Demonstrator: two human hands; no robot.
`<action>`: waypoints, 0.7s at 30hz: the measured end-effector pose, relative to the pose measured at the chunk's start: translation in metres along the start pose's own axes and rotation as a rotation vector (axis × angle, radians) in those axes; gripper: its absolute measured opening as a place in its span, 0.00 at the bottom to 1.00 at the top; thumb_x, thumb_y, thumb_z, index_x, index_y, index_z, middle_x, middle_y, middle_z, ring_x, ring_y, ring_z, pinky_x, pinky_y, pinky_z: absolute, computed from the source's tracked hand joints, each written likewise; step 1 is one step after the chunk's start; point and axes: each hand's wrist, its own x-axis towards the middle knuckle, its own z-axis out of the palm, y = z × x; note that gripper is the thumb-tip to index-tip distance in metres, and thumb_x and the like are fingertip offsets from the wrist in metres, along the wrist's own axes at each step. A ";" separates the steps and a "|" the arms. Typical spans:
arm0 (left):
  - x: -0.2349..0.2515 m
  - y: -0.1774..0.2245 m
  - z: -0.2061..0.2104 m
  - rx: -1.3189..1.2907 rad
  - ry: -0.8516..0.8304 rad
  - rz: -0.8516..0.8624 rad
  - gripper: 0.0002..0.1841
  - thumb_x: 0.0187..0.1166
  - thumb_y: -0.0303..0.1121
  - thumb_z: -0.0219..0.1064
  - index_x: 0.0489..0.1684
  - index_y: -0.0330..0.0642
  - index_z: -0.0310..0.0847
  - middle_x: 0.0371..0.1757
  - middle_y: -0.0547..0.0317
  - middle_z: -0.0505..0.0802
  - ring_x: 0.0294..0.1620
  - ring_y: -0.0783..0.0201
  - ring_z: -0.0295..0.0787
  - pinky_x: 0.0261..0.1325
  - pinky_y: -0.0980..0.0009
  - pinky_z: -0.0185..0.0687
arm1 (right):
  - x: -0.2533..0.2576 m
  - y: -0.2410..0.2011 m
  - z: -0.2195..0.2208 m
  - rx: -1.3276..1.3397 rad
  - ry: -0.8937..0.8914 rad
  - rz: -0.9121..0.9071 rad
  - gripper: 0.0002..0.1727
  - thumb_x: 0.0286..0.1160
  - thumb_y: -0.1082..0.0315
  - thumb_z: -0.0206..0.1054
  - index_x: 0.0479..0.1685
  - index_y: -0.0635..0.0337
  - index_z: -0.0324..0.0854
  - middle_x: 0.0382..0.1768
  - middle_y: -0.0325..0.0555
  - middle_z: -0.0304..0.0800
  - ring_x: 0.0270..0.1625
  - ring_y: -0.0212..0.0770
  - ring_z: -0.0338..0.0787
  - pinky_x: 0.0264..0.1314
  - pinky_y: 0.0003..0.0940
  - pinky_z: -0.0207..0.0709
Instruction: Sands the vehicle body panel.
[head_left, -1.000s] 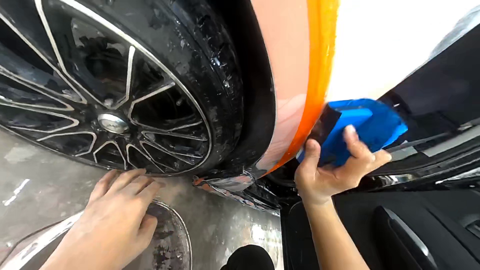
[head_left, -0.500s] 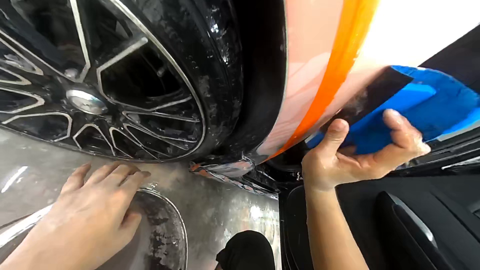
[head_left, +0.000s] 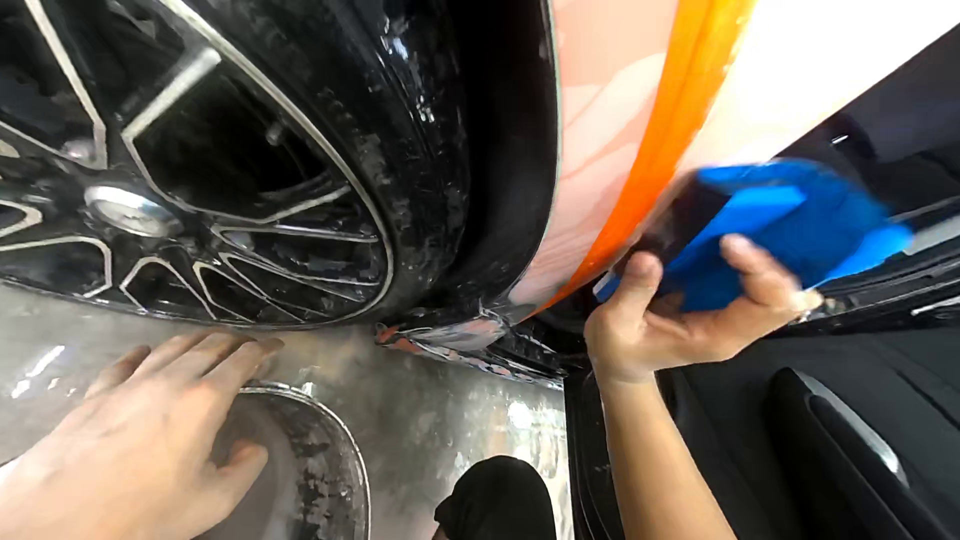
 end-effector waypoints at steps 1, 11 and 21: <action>-0.001 0.002 0.002 0.004 0.004 -0.004 0.42 0.43 0.52 0.81 0.69 0.50 0.85 0.68 0.49 0.88 0.76 0.41 0.79 0.72 0.31 0.71 | 0.002 -0.001 0.002 0.019 0.020 0.007 0.25 0.71 0.62 0.76 0.67 0.58 0.79 0.66 0.52 0.79 0.73 0.47 0.78 0.74 0.45 0.74; 0.000 0.000 -0.004 -0.023 -0.017 -0.002 0.44 0.42 0.53 0.81 0.70 0.48 0.84 0.70 0.46 0.87 0.76 0.39 0.78 0.72 0.31 0.70 | -0.008 0.002 0.002 -0.014 -0.004 0.005 0.27 0.74 0.61 0.73 0.73 0.56 0.76 0.70 0.54 0.73 0.74 0.47 0.76 0.74 0.43 0.75; 0.002 0.003 -0.021 -0.077 -0.211 -0.052 0.45 0.55 0.53 0.83 0.78 0.46 0.75 0.77 0.37 0.81 0.82 0.31 0.70 0.76 0.24 0.60 | 0.079 -0.006 0.010 -0.136 -0.072 -0.108 0.27 0.77 0.59 0.71 0.74 0.61 0.81 0.67 0.62 0.77 0.70 0.54 0.77 0.73 0.47 0.71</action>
